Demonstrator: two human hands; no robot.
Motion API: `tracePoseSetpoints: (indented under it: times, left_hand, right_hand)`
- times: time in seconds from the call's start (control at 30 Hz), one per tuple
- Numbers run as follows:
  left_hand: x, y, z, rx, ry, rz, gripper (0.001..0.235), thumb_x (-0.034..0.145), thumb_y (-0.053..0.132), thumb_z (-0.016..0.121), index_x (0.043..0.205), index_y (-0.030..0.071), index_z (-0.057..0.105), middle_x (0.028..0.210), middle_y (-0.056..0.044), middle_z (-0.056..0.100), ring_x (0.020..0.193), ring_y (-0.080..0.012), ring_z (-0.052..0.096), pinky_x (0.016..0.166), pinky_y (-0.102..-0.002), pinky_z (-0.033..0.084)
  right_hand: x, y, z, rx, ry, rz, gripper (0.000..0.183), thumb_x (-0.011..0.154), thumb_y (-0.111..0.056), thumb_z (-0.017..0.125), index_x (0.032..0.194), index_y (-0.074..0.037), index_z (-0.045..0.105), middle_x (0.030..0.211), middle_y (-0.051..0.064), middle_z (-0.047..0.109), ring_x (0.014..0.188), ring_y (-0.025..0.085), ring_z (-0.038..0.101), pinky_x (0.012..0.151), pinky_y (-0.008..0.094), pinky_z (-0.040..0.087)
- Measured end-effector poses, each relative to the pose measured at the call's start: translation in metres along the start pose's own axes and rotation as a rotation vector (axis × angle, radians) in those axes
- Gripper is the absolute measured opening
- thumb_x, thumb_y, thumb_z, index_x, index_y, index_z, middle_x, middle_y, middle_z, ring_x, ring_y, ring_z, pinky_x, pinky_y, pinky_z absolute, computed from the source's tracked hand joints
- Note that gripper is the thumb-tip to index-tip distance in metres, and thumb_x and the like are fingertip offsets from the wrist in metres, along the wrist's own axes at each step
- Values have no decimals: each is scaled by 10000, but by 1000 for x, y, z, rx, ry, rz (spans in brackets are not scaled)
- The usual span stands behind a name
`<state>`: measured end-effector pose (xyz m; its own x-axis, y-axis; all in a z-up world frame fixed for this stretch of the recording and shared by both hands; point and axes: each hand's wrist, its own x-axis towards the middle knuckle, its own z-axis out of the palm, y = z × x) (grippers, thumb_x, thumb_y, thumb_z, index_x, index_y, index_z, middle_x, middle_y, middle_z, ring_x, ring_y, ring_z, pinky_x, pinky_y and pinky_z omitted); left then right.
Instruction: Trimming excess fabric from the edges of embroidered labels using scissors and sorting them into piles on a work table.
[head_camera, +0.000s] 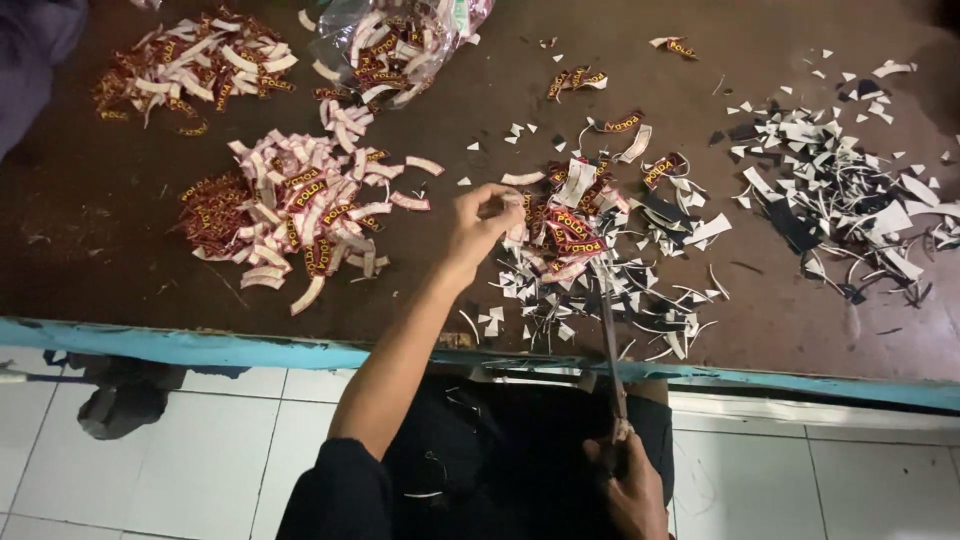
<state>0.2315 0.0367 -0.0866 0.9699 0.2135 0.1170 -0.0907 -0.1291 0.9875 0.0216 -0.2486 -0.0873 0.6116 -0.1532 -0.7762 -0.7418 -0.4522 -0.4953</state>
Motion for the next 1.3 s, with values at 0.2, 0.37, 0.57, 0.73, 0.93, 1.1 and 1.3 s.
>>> tracePoseSetpoints:
  times: [0.2,0.37,0.57,0.73,0.93,1.1,1.3]
  left_hand:
    - [-82,67,-2,-401,-97,9,116,913,73,761,984,47,673,886,-36,672,774,-143,614,769,-225,570]
    - [-145,81,26,-389,54,231,155,951,87,757,1073,2,715,966,-124,769,828,-207,774,761,-295,697]
    - [-183,70,46,-339,212,95,217,870,111,858,1034,3,766,856,-156,779,762,-209,773,596,-295,647]
    - [-210,88,39,-330,456,101,168,947,161,776,1033,17,779,719,-107,750,655,-132,694,573,-274,582]
    - [-224,105,30,-501,179,132,568,879,215,800,1390,43,621,1088,-226,756,981,-271,753,792,-374,662]
    - [-217,85,42,-196,54,119,211,872,137,856,1069,77,814,929,-181,798,853,-261,787,648,-327,650]
    - [-210,78,15,-192,243,198,429,1135,267,506,1528,97,504,1411,-233,625,1276,-377,617,970,-464,596]
  right_hand:
    - [3,11,0,-98,93,-124,532,787,-591,647,1045,-130,710,999,115,767,974,275,689,896,410,496]
    - [-53,-57,4,378,74,-816,518,775,-554,688,971,-75,686,1010,94,818,930,217,780,835,328,591]
    - [-48,-88,16,759,36,-1200,237,846,-114,807,950,-121,594,874,79,620,821,208,652,811,358,501]
    - [-41,-59,7,796,-68,-1178,236,824,-70,795,941,-99,592,875,110,617,828,247,652,822,381,516]
    - [-108,-70,-2,868,-108,-1066,246,811,19,769,910,-84,569,879,80,596,814,176,626,771,280,490]
    - [-134,-92,-3,806,-96,-912,274,842,14,752,891,-126,521,786,-9,576,726,93,571,694,233,436]
    - [-118,-91,-3,781,-113,-965,254,854,8,751,903,-114,533,806,18,591,748,121,591,715,254,451]
